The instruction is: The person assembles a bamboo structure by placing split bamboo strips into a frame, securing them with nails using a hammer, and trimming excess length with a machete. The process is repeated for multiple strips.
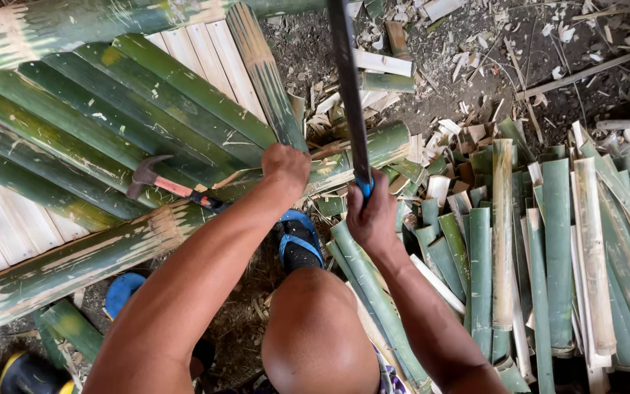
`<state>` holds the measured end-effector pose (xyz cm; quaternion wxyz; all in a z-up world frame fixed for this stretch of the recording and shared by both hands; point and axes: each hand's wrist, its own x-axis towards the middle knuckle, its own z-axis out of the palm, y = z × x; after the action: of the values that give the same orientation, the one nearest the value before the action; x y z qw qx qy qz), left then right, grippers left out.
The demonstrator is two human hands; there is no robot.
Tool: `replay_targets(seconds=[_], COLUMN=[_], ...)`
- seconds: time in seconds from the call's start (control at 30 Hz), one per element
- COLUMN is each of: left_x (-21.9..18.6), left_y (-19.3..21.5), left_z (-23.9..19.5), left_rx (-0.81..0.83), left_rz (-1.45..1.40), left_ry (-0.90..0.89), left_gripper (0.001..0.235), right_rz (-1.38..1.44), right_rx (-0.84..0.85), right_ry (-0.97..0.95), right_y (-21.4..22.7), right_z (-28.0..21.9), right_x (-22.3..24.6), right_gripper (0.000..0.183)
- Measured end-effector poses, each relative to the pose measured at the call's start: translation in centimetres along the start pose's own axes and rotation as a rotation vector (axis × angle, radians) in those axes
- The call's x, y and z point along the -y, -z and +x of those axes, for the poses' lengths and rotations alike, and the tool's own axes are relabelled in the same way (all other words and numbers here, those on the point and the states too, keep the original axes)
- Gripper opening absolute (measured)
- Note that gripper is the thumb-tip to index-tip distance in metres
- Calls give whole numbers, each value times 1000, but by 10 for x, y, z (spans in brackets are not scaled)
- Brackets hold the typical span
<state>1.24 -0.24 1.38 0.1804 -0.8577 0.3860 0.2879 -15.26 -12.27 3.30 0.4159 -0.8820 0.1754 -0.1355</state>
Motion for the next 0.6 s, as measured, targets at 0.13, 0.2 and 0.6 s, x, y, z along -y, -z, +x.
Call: replay_targets(seconds=[0.13, 0.2, 0.6], left_x=[-6, 1, 2], left_y=[-15, -11, -33], left_z=[5, 8, 32], left_rx=[-66, -123, -94], left_rz=[-52, -64, -120], left_ry=[6, 22, 0], left_gripper=[21, 23, 18], right_rz=[-294, -349, -289], right_rx=[291, 332, 258], right_ry=[-200, -179, -177], right_y=[-34, -46, -47], right_z=[-1, 8, -1], right_x=[-30, -45, -62], right_gripper=[31, 30, 32])
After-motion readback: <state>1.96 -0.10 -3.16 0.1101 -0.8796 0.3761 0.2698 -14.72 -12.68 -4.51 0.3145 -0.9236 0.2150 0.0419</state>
